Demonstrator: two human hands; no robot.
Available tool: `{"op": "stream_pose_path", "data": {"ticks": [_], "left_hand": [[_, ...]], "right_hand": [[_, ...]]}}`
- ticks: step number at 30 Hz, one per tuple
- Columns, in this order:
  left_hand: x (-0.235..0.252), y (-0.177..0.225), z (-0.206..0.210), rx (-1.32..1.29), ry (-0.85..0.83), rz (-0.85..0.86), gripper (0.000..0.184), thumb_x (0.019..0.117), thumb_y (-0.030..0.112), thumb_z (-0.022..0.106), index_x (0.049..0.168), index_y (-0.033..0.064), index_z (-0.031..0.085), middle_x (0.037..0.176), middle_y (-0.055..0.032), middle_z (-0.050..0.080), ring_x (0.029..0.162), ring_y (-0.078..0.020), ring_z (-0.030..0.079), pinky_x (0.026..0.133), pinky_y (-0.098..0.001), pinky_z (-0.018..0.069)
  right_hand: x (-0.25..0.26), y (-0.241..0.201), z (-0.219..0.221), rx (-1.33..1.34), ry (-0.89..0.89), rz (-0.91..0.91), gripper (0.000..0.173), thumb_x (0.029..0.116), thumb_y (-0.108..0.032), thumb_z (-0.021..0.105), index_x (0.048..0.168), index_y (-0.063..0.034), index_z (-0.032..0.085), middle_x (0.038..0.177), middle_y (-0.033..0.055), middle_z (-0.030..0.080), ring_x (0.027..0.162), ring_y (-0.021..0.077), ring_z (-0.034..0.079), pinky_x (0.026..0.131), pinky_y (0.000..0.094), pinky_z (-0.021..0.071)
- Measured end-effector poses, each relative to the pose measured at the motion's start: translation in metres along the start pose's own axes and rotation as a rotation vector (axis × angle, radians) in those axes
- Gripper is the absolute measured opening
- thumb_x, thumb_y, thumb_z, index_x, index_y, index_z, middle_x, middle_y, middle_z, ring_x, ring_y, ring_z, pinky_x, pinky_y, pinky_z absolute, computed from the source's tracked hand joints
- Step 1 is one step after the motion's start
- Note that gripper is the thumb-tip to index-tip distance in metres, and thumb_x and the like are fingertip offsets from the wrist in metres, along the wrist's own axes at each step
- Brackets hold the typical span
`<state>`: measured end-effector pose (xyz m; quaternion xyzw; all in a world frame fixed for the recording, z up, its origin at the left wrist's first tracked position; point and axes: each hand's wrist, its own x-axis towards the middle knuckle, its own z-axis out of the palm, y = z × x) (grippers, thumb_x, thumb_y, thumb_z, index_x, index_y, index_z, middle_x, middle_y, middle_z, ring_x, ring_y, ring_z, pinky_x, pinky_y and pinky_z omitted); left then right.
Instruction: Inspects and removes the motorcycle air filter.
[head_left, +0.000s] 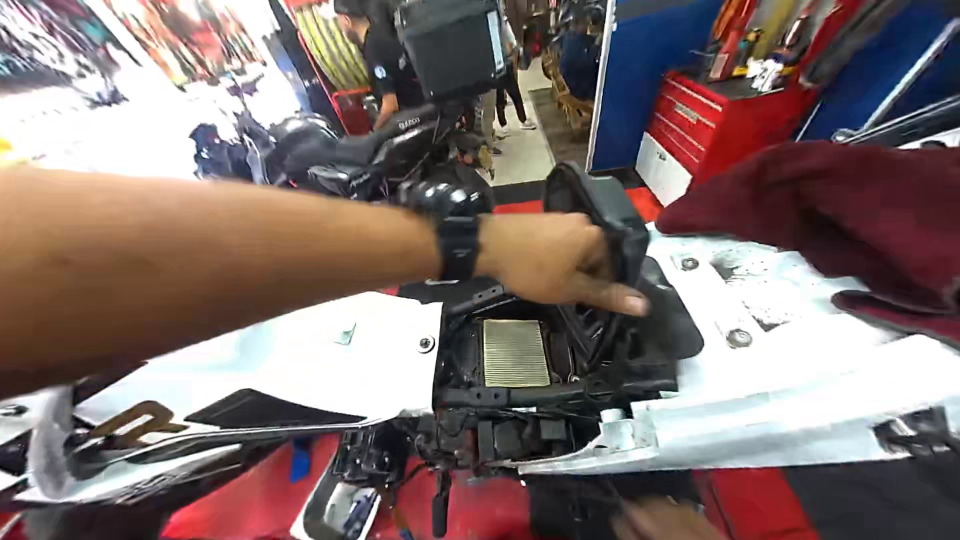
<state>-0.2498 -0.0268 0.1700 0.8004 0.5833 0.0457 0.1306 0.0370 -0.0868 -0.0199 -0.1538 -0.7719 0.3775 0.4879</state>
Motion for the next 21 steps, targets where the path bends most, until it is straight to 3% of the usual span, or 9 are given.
{"op": "stream_pose_path", "data": {"ticks": [3,6,7,9,11,14,17,21], "left_hand": [[0.009,0.000,-0.008,0.146,-0.046,0.049,0.057,0.0985,0.063,0.053,0.069,0.0154,0.067,0.062,0.0012,0.056,0.062,-0.0169,0.057,0.058,-0.0463,0.0482],[0.008,-0.008,-0.004,0.133,-0.014,0.127,0.058,0.0985,0.063,0.053,0.068,0.0149,0.064,0.063,0.0006,0.054,0.064,-0.0185,0.058,0.057,-0.0461,0.0470],[0.006,-0.015,-0.003,0.121,0.023,0.175,0.056,0.0978,0.061,0.056,0.068,0.0147,0.064,0.063,0.0005,0.055,0.063,-0.0188,0.058,0.056,-0.0460,0.0460],[-0.004,-0.033,0.002,0.145,0.085,0.273,0.048,0.0959,0.056,0.062,0.072,0.0157,0.068,0.064,0.0003,0.058,0.065,-0.0203,0.060,0.057,-0.0476,0.0467],[-0.019,-0.060,0.008,0.221,0.129,0.356,0.032,0.0930,0.045,0.068,0.079,0.0168,0.072,0.071,-0.0014,0.064,0.069,-0.0233,0.065,0.058,-0.0509,0.0503],[-0.049,-0.102,0.025,0.332,0.089,0.343,0.021,0.0956,0.033,0.066,0.082,0.0167,0.070,0.079,-0.0020,0.066,0.071,-0.0234,0.065,0.059,-0.0490,0.0512],[-0.075,-0.136,0.052,0.433,-0.034,0.348,0.007,0.0952,0.015,0.065,0.095,0.0133,0.072,0.091,-0.0078,0.068,0.077,-0.0289,0.067,0.063,-0.0492,0.0535],[-0.088,-0.156,0.099,0.435,-0.216,0.476,0.020,0.0883,0.001,0.068,0.105,0.0124,0.072,0.109,-0.0091,0.068,0.094,-0.0293,0.067,0.072,-0.0468,0.0551]], "right_hand": [[0.089,0.017,0.061,-0.426,-0.271,-0.126,0.024,0.1006,-0.029,0.059,0.108,-0.0132,0.076,0.100,0.0031,0.074,0.090,0.0160,0.072,0.074,0.0368,0.0612],[0.128,0.030,0.101,-0.708,-0.373,-0.105,0.028,0.0999,-0.029,0.060,0.120,-0.0127,0.071,0.113,0.0070,0.070,0.100,0.0251,0.070,0.074,0.0448,0.0602],[0.135,0.028,0.108,-0.754,-0.381,-0.076,0.032,0.1006,-0.028,0.059,0.126,-0.0114,0.068,0.117,0.0085,0.070,0.106,0.0273,0.069,0.080,0.0460,0.0598],[0.138,0.024,0.116,-0.795,-0.376,-0.025,0.035,0.1015,-0.028,0.058,0.128,-0.0070,0.066,0.115,0.0127,0.069,0.108,0.0314,0.067,0.085,0.0481,0.0583],[0.140,0.023,0.119,-0.803,-0.377,-0.001,0.031,0.1007,-0.025,0.058,0.123,-0.0054,0.066,0.113,0.0136,0.068,0.109,0.0318,0.067,0.087,0.0477,0.0578],[0.139,0.024,0.119,-0.759,-0.393,0.020,0.036,0.1007,-0.020,0.054,0.134,-0.0085,0.063,0.131,0.0114,0.064,0.125,0.0290,0.060,0.100,0.0453,0.0539],[0.139,0.028,0.120,-0.754,-0.317,0.034,0.036,0.1017,-0.018,0.048,0.133,-0.0074,0.062,0.131,0.0090,0.065,0.123,0.0242,0.062,0.100,0.0407,0.0547],[0.133,0.027,0.125,-0.767,-0.224,0.089,0.035,0.1033,-0.019,0.046,0.130,-0.0066,0.063,0.128,0.0089,0.067,0.121,0.0213,0.063,0.099,0.0376,0.0552]]}}
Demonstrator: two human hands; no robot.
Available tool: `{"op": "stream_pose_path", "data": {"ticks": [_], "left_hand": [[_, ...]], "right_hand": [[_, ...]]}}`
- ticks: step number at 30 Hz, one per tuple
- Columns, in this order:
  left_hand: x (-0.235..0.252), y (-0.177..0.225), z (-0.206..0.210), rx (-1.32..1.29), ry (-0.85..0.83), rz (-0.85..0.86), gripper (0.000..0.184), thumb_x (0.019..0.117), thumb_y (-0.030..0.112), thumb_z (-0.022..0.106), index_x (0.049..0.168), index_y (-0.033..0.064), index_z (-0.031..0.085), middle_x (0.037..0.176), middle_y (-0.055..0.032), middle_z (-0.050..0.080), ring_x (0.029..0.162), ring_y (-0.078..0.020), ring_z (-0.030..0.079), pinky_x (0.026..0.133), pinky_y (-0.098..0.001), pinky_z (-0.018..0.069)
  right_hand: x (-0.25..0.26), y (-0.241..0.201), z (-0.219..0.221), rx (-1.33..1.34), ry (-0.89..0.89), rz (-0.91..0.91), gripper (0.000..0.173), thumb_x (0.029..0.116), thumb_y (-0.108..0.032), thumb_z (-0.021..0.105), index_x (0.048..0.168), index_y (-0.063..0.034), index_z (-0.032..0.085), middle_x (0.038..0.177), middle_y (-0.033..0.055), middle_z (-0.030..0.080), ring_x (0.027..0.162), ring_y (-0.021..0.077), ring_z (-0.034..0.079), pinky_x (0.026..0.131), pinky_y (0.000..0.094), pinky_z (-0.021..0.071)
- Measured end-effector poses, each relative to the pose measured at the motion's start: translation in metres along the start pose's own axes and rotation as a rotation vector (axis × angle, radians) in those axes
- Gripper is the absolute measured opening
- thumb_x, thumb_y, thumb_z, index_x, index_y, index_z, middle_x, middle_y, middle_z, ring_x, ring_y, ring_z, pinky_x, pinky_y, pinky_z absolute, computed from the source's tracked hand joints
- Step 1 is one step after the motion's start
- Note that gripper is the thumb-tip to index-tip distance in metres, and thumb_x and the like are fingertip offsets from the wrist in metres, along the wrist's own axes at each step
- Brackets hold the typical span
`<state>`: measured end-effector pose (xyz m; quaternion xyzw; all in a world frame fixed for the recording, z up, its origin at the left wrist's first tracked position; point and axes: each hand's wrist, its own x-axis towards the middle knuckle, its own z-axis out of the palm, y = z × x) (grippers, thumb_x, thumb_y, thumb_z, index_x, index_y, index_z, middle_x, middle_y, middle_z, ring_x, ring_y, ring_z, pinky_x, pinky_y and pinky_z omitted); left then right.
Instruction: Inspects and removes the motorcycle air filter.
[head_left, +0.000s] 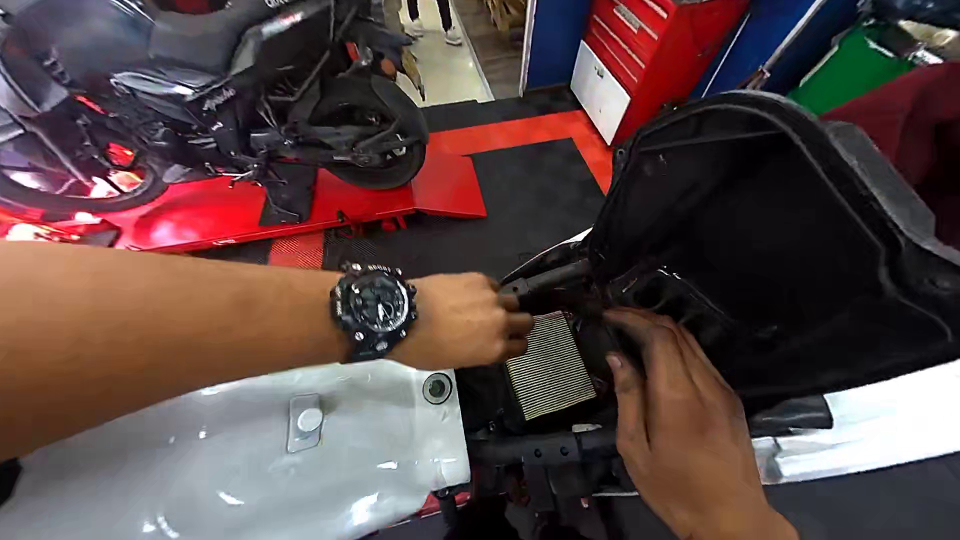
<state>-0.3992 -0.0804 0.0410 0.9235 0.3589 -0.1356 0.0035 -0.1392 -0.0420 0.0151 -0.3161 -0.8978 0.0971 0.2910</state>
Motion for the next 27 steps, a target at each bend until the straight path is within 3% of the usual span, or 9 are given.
{"op": "stream_pose_path", "data": {"ticks": [4,7,9,11,14,20,27], "left_hand": [[0.027,0.016,0.031,-0.108,0.047,0.029,0.019,0.0951,0.000,0.058,0.108,0.0103,0.069,0.110,-0.0094,0.068,0.093,-0.0291,0.068,0.070,-0.0460,0.0551],[0.043,0.016,0.039,-0.109,0.050,0.063,0.018,0.0991,0.002,0.053,0.106,0.0071,0.068,0.098,-0.0107,0.067,0.081,-0.0287,0.067,0.065,-0.0449,0.0522],[0.046,0.014,0.045,-0.101,0.108,0.100,0.019,0.0998,0.005,0.052,0.099,0.0074,0.070,0.088,-0.0097,0.067,0.072,-0.0276,0.066,0.060,-0.0441,0.0517],[0.044,0.010,0.045,-0.111,0.133,0.146,0.021,0.1007,0.006,0.051,0.096,0.0072,0.071,0.086,-0.0095,0.066,0.073,-0.0278,0.065,0.061,-0.0451,0.0525],[0.039,0.004,0.045,-0.091,0.202,0.226,0.019,0.0989,0.006,0.053,0.088,0.0088,0.069,0.081,-0.0074,0.064,0.069,-0.0256,0.063,0.057,-0.0427,0.0507],[0.037,-0.005,0.037,-0.099,0.165,0.304,0.023,0.1016,0.008,0.051,0.089,0.0107,0.070,0.085,-0.0044,0.066,0.073,-0.0229,0.064,0.061,-0.0408,0.0501],[0.030,-0.006,0.044,-0.111,0.335,0.303,0.026,0.1003,0.013,0.053,0.078,0.0102,0.067,0.076,-0.0034,0.064,0.064,-0.0207,0.061,0.054,-0.0387,0.0482]], "right_hand": [[0.001,0.002,0.009,-0.022,0.087,0.001,0.032,0.1036,-0.018,0.048,0.125,-0.0039,0.066,0.118,0.0107,0.070,0.111,0.0182,0.067,0.092,0.0328,0.0573],[0.000,0.002,0.018,-0.037,0.158,0.005,0.029,0.1022,-0.015,0.051,0.121,-0.0020,0.067,0.114,0.0122,0.071,0.106,0.0184,0.068,0.088,0.0322,0.0577],[-0.001,0.003,0.023,-0.047,0.201,0.006,0.028,0.1021,-0.016,0.052,0.121,-0.0014,0.067,0.112,0.0125,0.072,0.104,0.0184,0.069,0.086,0.0312,0.0580],[-0.001,0.004,0.027,-0.052,0.238,0.000,0.028,0.1021,-0.017,0.053,0.121,-0.0016,0.068,0.110,0.0131,0.072,0.101,0.0187,0.069,0.082,0.0312,0.0582],[-0.001,0.004,0.030,-0.045,0.271,0.001,0.028,0.1022,-0.017,0.054,0.120,-0.0016,0.068,0.109,0.0133,0.073,0.100,0.0178,0.070,0.082,0.0299,0.0581],[-0.002,0.004,0.032,-0.039,0.302,-0.021,0.023,0.1012,-0.015,0.055,0.111,-0.0043,0.073,0.106,0.0110,0.074,0.104,0.0166,0.070,0.084,0.0273,0.0581],[-0.003,0.006,0.034,-0.022,0.315,-0.038,0.021,0.1001,-0.014,0.056,0.106,-0.0050,0.074,0.102,0.0097,0.075,0.101,0.0162,0.071,0.082,0.0265,0.0582]]}}
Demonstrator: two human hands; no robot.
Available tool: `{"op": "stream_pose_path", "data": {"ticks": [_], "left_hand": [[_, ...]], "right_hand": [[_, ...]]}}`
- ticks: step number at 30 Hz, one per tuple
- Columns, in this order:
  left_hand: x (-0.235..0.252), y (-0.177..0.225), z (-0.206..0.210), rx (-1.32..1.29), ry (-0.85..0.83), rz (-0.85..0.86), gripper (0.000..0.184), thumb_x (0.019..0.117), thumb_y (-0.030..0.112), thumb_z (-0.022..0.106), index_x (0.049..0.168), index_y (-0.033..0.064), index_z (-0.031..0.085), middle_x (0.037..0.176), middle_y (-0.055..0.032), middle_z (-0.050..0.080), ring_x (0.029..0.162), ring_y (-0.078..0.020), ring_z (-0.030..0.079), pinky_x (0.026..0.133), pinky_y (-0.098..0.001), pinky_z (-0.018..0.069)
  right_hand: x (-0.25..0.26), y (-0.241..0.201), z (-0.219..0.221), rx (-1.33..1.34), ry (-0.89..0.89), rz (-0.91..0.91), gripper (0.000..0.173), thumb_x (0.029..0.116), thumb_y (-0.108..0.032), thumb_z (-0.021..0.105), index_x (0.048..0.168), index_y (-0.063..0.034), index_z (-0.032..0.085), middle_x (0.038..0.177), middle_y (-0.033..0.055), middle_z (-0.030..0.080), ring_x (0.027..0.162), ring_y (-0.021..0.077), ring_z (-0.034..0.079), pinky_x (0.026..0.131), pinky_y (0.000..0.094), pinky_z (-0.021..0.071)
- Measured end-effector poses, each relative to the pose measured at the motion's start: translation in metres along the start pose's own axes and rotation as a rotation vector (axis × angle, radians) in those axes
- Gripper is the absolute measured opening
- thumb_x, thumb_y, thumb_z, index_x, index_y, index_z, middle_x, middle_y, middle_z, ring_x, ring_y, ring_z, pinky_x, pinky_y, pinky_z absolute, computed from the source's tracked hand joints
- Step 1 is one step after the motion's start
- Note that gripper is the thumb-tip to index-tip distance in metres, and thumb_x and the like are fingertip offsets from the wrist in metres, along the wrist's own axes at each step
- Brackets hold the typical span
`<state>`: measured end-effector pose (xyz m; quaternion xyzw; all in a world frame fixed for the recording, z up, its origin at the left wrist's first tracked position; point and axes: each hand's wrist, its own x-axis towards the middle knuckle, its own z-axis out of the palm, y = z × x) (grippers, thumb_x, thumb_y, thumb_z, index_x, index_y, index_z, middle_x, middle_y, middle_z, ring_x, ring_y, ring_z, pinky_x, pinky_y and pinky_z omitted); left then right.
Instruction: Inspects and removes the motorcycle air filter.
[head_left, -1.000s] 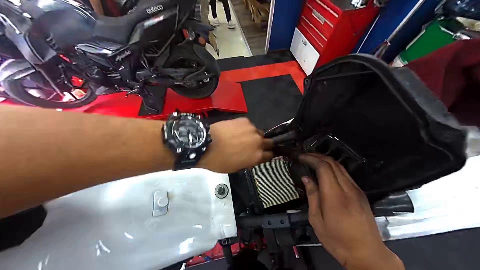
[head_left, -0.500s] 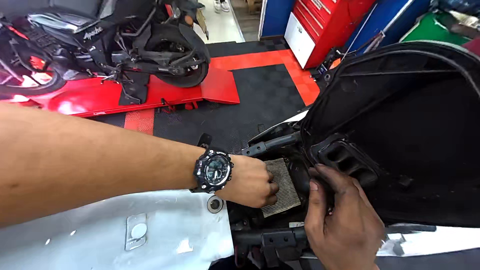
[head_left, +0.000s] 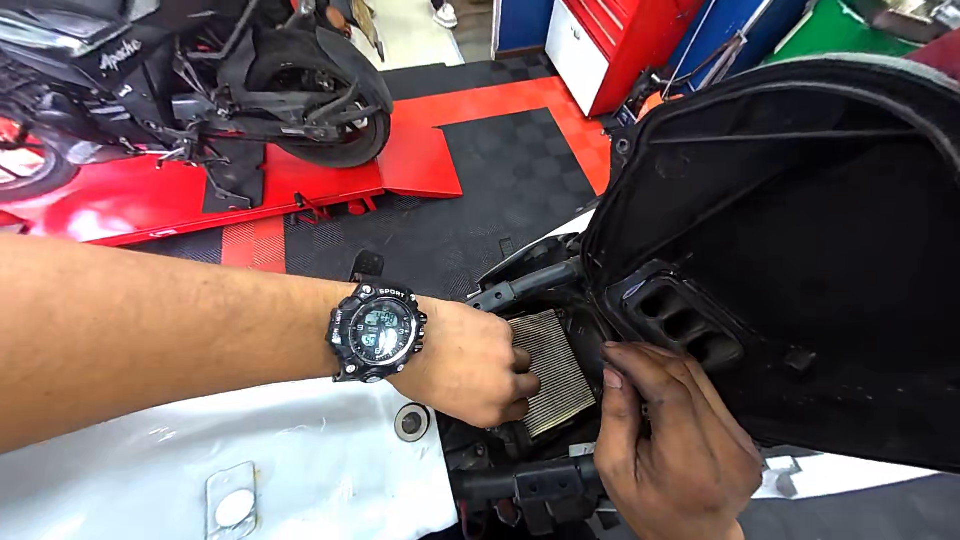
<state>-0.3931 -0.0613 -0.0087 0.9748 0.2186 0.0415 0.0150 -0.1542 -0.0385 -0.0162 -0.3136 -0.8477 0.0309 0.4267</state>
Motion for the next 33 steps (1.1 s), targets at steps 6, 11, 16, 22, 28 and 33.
{"op": "stream_pose_path", "data": {"ticks": [6,11,16,22,28,33], "left_hand": [[-0.004,0.005,0.004,-0.011,0.030,-0.009,0.024,0.1003,0.010,0.051,0.081,0.0080,0.066,0.075,-0.0049,0.062,0.062,-0.0211,0.060,0.051,-0.0375,0.0471],[-0.003,0.010,-0.010,0.058,-0.130,-0.063,0.014,0.0989,0.002,0.051,0.095,0.0066,0.064,0.085,-0.0084,0.059,0.068,-0.0242,0.060,0.054,-0.0377,0.0485],[0.011,0.037,-0.033,-0.185,-0.608,-0.868,0.018,0.1002,0.012,0.053,0.098,0.0036,0.068,0.084,-0.0148,0.069,0.080,-0.0363,0.069,0.070,-0.0530,0.0541],[0.028,0.040,-0.038,-0.465,-0.697,-1.310,0.030,0.0979,0.041,0.060,0.096,0.0141,0.072,0.088,-0.0097,0.069,0.088,-0.0326,0.067,0.074,-0.0557,0.0519],[0.059,0.033,-0.058,-0.582,-0.750,-1.536,0.034,0.1027,0.037,0.057,0.095,0.0062,0.071,0.092,-0.0156,0.069,0.092,-0.0365,0.067,0.076,-0.0598,0.0522],[0.087,0.030,-0.067,-0.571,-0.892,-1.557,0.036,0.1034,0.035,0.056,0.089,0.0037,0.066,0.084,-0.0148,0.065,0.082,-0.0335,0.067,0.071,-0.0562,0.0524]], "right_hand": [[0.000,0.001,-0.001,0.012,-0.003,-0.011,0.021,0.1000,-0.015,0.056,0.106,-0.0062,0.074,0.100,0.0094,0.075,0.101,0.0159,0.071,0.083,0.0260,0.0579],[-0.001,0.001,0.000,0.034,0.008,0.007,0.020,0.1000,-0.016,0.056,0.104,-0.0071,0.074,0.097,0.0085,0.076,0.098,0.0152,0.071,0.081,0.0263,0.0583],[0.000,-0.002,-0.002,0.060,-0.010,0.030,0.020,0.1002,-0.015,0.056,0.106,-0.0070,0.072,0.097,0.0086,0.075,0.097,0.0146,0.071,0.083,0.0251,0.0580],[-0.001,-0.002,-0.004,0.148,0.024,0.028,0.019,0.1011,-0.015,0.055,0.109,-0.0066,0.069,0.099,0.0086,0.075,0.100,0.0135,0.070,0.084,0.0228,0.0573],[-0.003,0.001,-0.005,0.319,0.127,0.044,0.018,0.1029,-0.015,0.054,0.117,-0.0073,0.063,0.103,0.0070,0.074,0.104,0.0097,0.071,0.088,0.0226,0.0590],[-0.006,0.008,-0.011,0.442,0.168,0.006,0.023,0.1025,-0.015,0.053,0.120,-0.0040,0.064,0.103,0.0089,0.075,0.100,0.0107,0.072,0.083,0.0246,0.0599]]}}
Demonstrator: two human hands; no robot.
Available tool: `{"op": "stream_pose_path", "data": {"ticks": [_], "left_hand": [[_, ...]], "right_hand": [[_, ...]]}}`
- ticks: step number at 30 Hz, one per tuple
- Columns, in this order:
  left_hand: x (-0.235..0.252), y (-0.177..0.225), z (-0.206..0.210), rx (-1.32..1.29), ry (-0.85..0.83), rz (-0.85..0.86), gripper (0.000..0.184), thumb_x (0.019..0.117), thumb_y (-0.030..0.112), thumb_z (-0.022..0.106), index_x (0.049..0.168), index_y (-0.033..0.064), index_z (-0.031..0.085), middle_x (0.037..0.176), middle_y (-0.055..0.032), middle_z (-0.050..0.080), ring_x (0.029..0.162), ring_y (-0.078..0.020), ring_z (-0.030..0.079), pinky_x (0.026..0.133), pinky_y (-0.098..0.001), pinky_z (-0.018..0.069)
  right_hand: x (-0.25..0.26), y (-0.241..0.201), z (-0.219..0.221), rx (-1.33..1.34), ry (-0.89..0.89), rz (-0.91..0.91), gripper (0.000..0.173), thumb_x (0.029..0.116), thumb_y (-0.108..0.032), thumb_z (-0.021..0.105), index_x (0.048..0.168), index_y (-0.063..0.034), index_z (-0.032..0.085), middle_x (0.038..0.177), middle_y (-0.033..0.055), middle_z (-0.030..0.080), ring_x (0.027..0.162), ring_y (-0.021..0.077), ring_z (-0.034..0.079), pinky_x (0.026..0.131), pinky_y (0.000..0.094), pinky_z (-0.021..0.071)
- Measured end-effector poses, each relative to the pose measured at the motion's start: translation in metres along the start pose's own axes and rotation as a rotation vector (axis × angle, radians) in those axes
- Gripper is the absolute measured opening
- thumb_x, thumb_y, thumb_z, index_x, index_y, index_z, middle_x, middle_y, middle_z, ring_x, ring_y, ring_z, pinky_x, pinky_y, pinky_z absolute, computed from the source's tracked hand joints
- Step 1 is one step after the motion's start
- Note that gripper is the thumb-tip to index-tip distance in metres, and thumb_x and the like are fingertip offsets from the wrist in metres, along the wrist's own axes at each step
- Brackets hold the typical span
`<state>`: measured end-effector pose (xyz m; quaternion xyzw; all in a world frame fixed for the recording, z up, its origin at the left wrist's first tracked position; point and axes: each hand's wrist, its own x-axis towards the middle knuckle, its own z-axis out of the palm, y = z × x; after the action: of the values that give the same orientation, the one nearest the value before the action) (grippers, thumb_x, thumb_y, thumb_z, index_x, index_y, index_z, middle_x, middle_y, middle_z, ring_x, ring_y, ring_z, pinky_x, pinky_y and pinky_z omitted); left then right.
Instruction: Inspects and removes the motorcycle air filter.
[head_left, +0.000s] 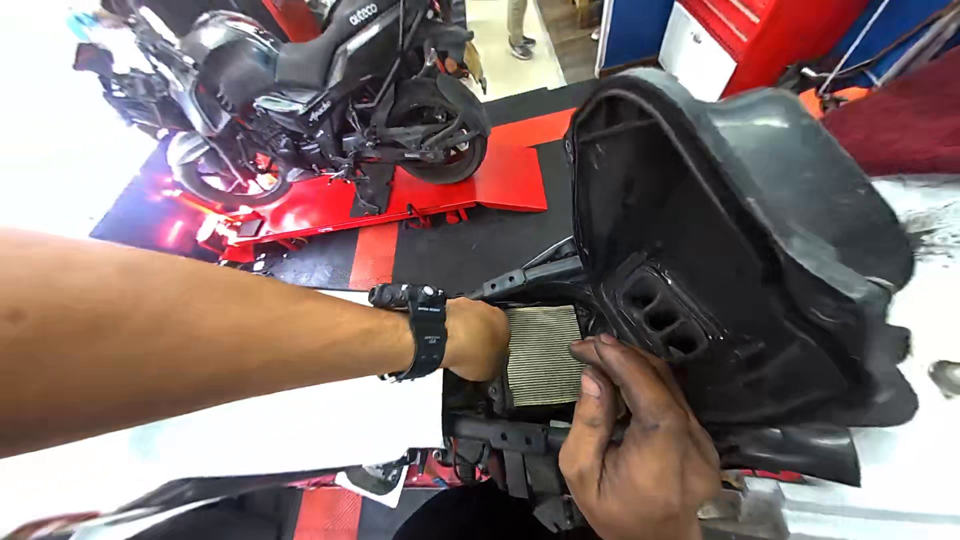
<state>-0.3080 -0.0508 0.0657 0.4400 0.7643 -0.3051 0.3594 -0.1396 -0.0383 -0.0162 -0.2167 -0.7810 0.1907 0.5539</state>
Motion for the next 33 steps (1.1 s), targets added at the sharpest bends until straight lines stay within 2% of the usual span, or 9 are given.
{"op": "stream_pose_path", "data": {"ticks": [6,8,10,14,16,22,26,29,33], "left_hand": [[0.014,0.002,0.022,-0.466,-0.031,-0.120,0.031,0.1034,0.027,0.056,0.088,0.0006,0.063,0.076,-0.0122,0.063,0.063,-0.0227,0.062,0.060,-0.0425,0.0546],[0.015,0.000,0.036,-0.471,0.081,-0.166,0.036,0.1016,0.035,0.060,0.088,0.0021,0.066,0.079,-0.0138,0.065,0.069,-0.0270,0.065,0.065,-0.0490,0.0545],[0.015,-0.002,0.047,-0.512,0.171,-0.196,0.040,0.1004,0.041,0.061,0.100,0.0018,0.067,0.090,-0.0175,0.068,0.085,-0.0344,0.068,0.075,-0.0580,0.0551],[0.018,-0.001,0.061,-0.681,0.343,-0.224,0.040,0.0971,0.042,0.065,0.094,0.0023,0.068,0.090,-0.0185,0.068,0.086,-0.0365,0.068,0.074,-0.0603,0.0543],[0.011,0.004,0.064,-0.696,0.385,-0.228,0.037,0.0977,0.038,0.064,0.102,0.0020,0.068,0.097,-0.0204,0.069,0.094,-0.0390,0.068,0.078,-0.0625,0.0543],[-0.009,0.014,0.059,-0.833,0.359,-0.184,0.027,0.0984,0.023,0.059,0.095,-0.0032,0.066,0.101,-0.0238,0.067,0.097,-0.0398,0.067,0.079,-0.0621,0.0520],[-0.011,0.030,0.067,-1.064,0.327,-0.230,0.032,0.1033,0.020,0.052,0.105,-0.0087,0.064,0.116,-0.0280,0.065,0.109,-0.0401,0.065,0.089,-0.0603,0.0515],[-0.006,0.034,0.075,-1.188,0.374,-0.317,0.031,0.1017,0.020,0.053,0.114,-0.0070,0.061,0.117,-0.0269,0.064,0.109,-0.0387,0.066,0.090,-0.0582,0.0532],[-0.008,0.038,0.076,-1.047,0.409,-0.294,0.025,0.1011,0.018,0.054,0.102,-0.0045,0.065,0.108,-0.0244,0.067,0.102,-0.0373,0.068,0.084,-0.0571,0.0551]], "right_hand": [[0.001,0.004,-0.009,0.132,-0.052,-0.025,0.027,0.1021,-0.013,0.053,0.124,-0.0014,0.064,0.106,0.0100,0.075,0.102,0.0125,0.072,0.085,0.0266,0.0607],[0.002,0.004,-0.012,0.164,-0.077,-0.027,0.027,0.1020,-0.013,0.054,0.124,-0.0003,0.064,0.107,0.0106,0.075,0.102,0.0132,0.071,0.085,0.0276,0.0606],[0.003,0.004,-0.013,0.185,-0.097,-0.032,0.027,0.1016,-0.013,0.055,0.122,0.0010,0.065,0.107,0.0118,0.074,0.102,0.0145,0.071,0.086,0.0288,0.0604],[0.001,0.009,-0.017,0.227,-0.133,-0.056,0.028,0.1019,-0.014,0.055,0.125,0.0008,0.062,0.111,0.0117,0.073,0.105,0.0160,0.071,0.089,0.0327,0.0612],[0.002,0.011,-0.020,0.255,-0.158,-0.068,0.031,0.1023,-0.016,0.055,0.129,-0.0003,0.057,0.114,0.0112,0.073,0.106,0.0167,0.071,0.090,0.0365,0.0614],[0.004,0.012,-0.022,0.362,-0.135,-0.074,0.038,0.1022,-0.016,0.055,0.134,0.0030,0.045,0.114,0.0117,0.071,0.100,0.0144,0.072,0.087,0.0346,0.0622],[0.005,0.010,-0.022,0.358,-0.118,-0.088,0.040,0.1015,-0.014,0.054,0.131,0.0099,0.044,0.112,0.0158,0.071,0.098,0.0154,0.073,0.085,0.0341,0.0624],[0.004,0.010,-0.022,0.361,-0.117,-0.089,0.041,0.1012,-0.015,0.054,0.132,0.0092,0.044,0.113,0.0150,0.071,0.099,0.0160,0.072,0.085,0.0347,0.0625],[0.002,0.012,-0.023,0.385,-0.116,-0.097,0.039,0.1007,-0.015,0.055,0.132,0.0070,0.045,0.113,0.0146,0.071,0.098,0.0166,0.073,0.085,0.0355,0.0630]]}}
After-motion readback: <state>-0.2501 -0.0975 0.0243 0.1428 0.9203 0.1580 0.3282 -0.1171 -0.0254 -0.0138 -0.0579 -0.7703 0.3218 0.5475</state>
